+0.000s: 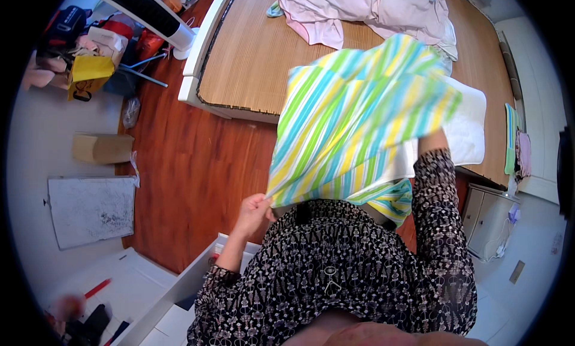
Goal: The person puts a striped pillowcase onto a white pillow by hand, smoothing the fabric and tucking the pillow inside.
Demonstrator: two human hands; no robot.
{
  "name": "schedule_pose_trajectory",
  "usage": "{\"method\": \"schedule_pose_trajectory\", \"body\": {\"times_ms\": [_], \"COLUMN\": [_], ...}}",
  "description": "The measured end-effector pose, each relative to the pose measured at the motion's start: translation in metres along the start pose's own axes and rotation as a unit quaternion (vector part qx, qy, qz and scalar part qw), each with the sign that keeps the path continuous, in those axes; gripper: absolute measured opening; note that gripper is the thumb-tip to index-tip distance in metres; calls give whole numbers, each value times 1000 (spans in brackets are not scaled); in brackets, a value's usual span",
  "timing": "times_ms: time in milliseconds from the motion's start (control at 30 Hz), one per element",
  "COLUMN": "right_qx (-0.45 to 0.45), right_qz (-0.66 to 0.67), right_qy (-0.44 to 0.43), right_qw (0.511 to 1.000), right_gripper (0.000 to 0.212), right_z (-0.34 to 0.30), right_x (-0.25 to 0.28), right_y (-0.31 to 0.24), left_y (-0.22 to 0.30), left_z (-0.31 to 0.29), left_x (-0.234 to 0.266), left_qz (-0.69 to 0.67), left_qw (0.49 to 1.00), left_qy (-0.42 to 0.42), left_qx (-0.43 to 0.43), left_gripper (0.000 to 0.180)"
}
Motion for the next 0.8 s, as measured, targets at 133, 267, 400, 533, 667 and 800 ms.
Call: {"method": "schedule_pose_trajectory", "body": {"times_ms": [133, 267, 400, 533, 667, 800], "right_qx": [-76, -77, -72, 135, 95, 46], "right_qz": [-10, 25, 13, -20, 104, 405], "right_qy": [-28, -1, 22, -59, -129, -102], "right_qw": [997, 997, 997, 989, 982, 907], "right_gripper": [64, 64, 64, 53, 53, 51], "right_z": [36, 0, -52, -96, -83, -73], "right_x": [-61, -71, -73, -134, -156, -154], "right_y": [57, 74, 76, 17, 23, 20], "left_y": [-4, 28, 77, 91, 94, 100], "left_z": [36, 67, 93, 146, 158, 122], "left_x": [-39, -36, -20, -33, -71, -91], "left_qz": [274, 500, 353, 159, 42, -36], "left_qw": [959, 855, 906, 974, 989, 970], "left_qy": [25, 18, 111, 32, -7, 21], "left_qx": [-73, -138, -205, -158, -144, -241], "left_gripper": [19, 23, 62, 67, 43, 35]}}
Point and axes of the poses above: each hand's wrist, its own z-axis towards the middle knuckle, its own x-axis out of the back of the hand, y = z × x, the point moved 2 cm from there along z, towards the middle knuckle, and after that the axes turned 4 degrees about -y, right-handed, at the moved point
